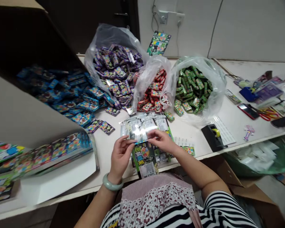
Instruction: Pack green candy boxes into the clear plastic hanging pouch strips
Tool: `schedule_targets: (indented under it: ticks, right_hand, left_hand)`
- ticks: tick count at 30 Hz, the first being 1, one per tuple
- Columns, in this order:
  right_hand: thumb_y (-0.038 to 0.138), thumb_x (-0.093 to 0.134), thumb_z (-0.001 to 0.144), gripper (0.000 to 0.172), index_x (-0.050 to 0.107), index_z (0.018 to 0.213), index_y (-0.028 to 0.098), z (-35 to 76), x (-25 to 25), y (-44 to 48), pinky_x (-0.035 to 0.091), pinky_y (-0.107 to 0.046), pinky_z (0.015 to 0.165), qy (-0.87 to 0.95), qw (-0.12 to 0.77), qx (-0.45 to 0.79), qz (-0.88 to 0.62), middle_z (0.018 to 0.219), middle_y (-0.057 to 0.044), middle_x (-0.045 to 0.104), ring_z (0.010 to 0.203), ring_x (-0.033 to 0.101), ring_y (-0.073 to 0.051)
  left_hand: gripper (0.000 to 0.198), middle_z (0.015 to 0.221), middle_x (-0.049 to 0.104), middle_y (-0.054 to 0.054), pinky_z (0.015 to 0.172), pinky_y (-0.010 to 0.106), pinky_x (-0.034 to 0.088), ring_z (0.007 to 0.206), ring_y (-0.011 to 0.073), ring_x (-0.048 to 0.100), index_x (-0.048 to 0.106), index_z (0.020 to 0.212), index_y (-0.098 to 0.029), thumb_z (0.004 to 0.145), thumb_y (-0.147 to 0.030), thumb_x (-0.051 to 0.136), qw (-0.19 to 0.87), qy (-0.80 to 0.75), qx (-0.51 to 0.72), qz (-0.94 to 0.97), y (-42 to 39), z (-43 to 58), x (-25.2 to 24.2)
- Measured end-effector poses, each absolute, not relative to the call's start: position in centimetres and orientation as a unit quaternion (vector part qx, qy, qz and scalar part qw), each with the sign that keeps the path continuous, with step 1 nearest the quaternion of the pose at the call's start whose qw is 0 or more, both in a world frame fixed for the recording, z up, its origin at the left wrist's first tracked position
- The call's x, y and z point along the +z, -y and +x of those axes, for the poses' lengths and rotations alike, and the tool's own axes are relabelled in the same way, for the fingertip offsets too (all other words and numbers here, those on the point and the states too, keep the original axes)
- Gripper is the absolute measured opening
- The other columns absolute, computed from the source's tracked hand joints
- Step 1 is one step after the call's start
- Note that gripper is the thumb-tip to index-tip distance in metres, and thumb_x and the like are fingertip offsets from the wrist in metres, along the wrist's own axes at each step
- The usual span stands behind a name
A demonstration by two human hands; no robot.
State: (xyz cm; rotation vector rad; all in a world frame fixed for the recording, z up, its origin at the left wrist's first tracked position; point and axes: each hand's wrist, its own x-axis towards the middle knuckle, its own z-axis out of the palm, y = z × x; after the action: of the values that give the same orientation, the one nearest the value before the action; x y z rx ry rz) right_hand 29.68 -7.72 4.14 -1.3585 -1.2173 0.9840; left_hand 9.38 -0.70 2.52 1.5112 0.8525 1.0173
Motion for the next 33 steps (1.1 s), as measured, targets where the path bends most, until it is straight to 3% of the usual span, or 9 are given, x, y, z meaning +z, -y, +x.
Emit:
schedule_targets:
  ticks: [2, 5, 10, 15, 20, 23, 26, 30, 33]
  right_hand:
    - [0.033, 0.067, 0.083, 0.014, 0.064, 0.087, 0.02, 29.8, 4.8, 8.0, 0.048, -0.025, 0.066, 0.552, 0.487, 0.382, -0.559, 0.095, -0.004, 0.065, 0.088, 0.062, -0.015]
    - [0.038, 0.07, 0.082, 0.02, 0.062, 0.08, 0.019, 29.9, 5.5, 8.2, 0.048, -0.025, 0.067, 0.568, 0.468, 0.368, -0.568, 0.09, -0.003, 0.065, 0.084, 0.061, -0.014]
    - [0.038, 0.077, 0.075, 0.027, 0.059, 0.084, 0.02, 29.8, 5.9, 6.9, 0.047, -0.025, 0.062, 0.493, 0.456, 0.477, -0.567, 0.074, 0.003, 0.063, 0.064, 0.058, -0.01]
    - [0.036, 0.071, 0.079, 0.022, 0.056, 0.075, 0.02, 29.7, 6.4, 6.4, 0.046, -0.026, 0.06, 0.494, 0.425, 0.516, -0.556, 0.065, 0.005, 0.059, 0.058, 0.055, -0.009]
    - [0.035, 0.065, 0.086, 0.016, 0.06, 0.081, 0.021, 30.0, 6.9, 7.6, 0.048, -0.027, 0.065, 0.6, 0.395, 0.432, -0.545, 0.086, -0.002, 0.064, 0.076, 0.06, -0.012]
    - [0.031, 0.064, 0.088, 0.009, 0.062, 0.09, 0.023, 30.0, 6.8, 8.3, 0.051, -0.028, 0.071, 0.654, 0.4, 0.368, -0.526, 0.1, -0.004, 0.067, 0.094, 0.061, -0.015]
    - [0.027, 0.06, 0.091, 0.005, 0.061, 0.09, 0.023, 30.0, 6.6, 8.6, 0.051, -0.029, 0.071, 0.662, 0.409, 0.33, -0.534, 0.098, -0.003, 0.067, 0.093, 0.061, -0.015]
    - [0.029, 0.06, 0.092, 0.006, 0.061, 0.09, 0.024, 30.2, 6.0, 8.8, 0.051, -0.031, 0.073, 0.67, 0.417, 0.325, -0.522, 0.096, -0.003, 0.067, 0.092, 0.062, -0.015]
    - [0.031, 0.059, 0.093, 0.007, 0.062, 0.094, 0.025, 30.0, 5.7, 9.0, 0.052, -0.033, 0.076, 0.652, 0.408, 0.334, -0.544, 0.104, -0.005, 0.066, 0.101, 0.061, -0.018]
  left_hand:
    - [0.026, 0.096, 0.075, 0.005, 0.087, 0.032, 0.057, 0.091, 0.0174, 0.07, 0.067, 0.105, -0.021, 0.085, -0.037, 0.071, 0.537, -0.341, 0.416, 0.65, 0.7, 9.3, 2.6]
    - [0.017, 0.094, 0.074, 0.006, 0.087, 0.032, 0.056, 0.093, 0.0183, 0.069, 0.072, 0.089, -0.019, 0.08, -0.035, 0.074, 0.523, -0.313, 0.4, 0.684, 0.7, 9.4, 3.0]
    - [0.017, 0.078, 0.07, 0.002, 0.068, 0.025, 0.053, 0.074, 0.0147, 0.064, 0.07, 0.079, -0.018, 0.071, -0.031, 0.078, 0.538, -0.361, 0.39, 0.655, 0.4, 10.5, 4.8]
    - [0.02, 0.069, 0.065, 0.001, 0.059, 0.024, 0.048, 0.064, 0.0128, 0.058, 0.067, 0.07, -0.017, 0.067, -0.032, 0.08, 0.57, -0.385, 0.358, 0.631, 0.1, 10.4, 5.4]
    - [0.021, 0.081, 0.069, 0.004, 0.074, 0.029, 0.053, 0.079, 0.0158, 0.064, 0.068, 0.074, -0.018, 0.08, -0.037, 0.074, 0.594, -0.294, 0.331, 0.672, 0.1, 9.0, 5.5]
    - [0.022, 0.081, 0.07, 0.005, 0.073, 0.029, 0.053, 0.079, 0.0161, 0.065, 0.07, 0.078, -0.018, 0.082, -0.039, 0.074, 0.591, -0.282, 0.323, 0.683, -0.3, 8.6, 5.6]
    - [0.022, 0.078, 0.07, 0.004, 0.071, 0.029, 0.053, 0.076, 0.0154, 0.064, 0.07, 0.076, -0.018, 0.082, -0.039, 0.074, 0.58, -0.275, 0.323, 0.696, -0.6, 8.5, 5.8]
    - [0.02, 0.091, 0.073, 0.007, 0.083, 0.033, 0.055, 0.089, 0.0177, 0.067, 0.073, 0.082, -0.02, 0.086, -0.04, 0.07, 0.561, -0.247, 0.301, 0.73, -0.8, 8.3, 5.9]
    - [0.028, 0.083, 0.073, 0.006, 0.074, 0.032, 0.055, 0.079, 0.0176, 0.067, 0.073, 0.083, -0.019, 0.081, -0.047, 0.073, 0.586, -0.291, 0.292, 0.698, -0.8, 8.3, 5.4]
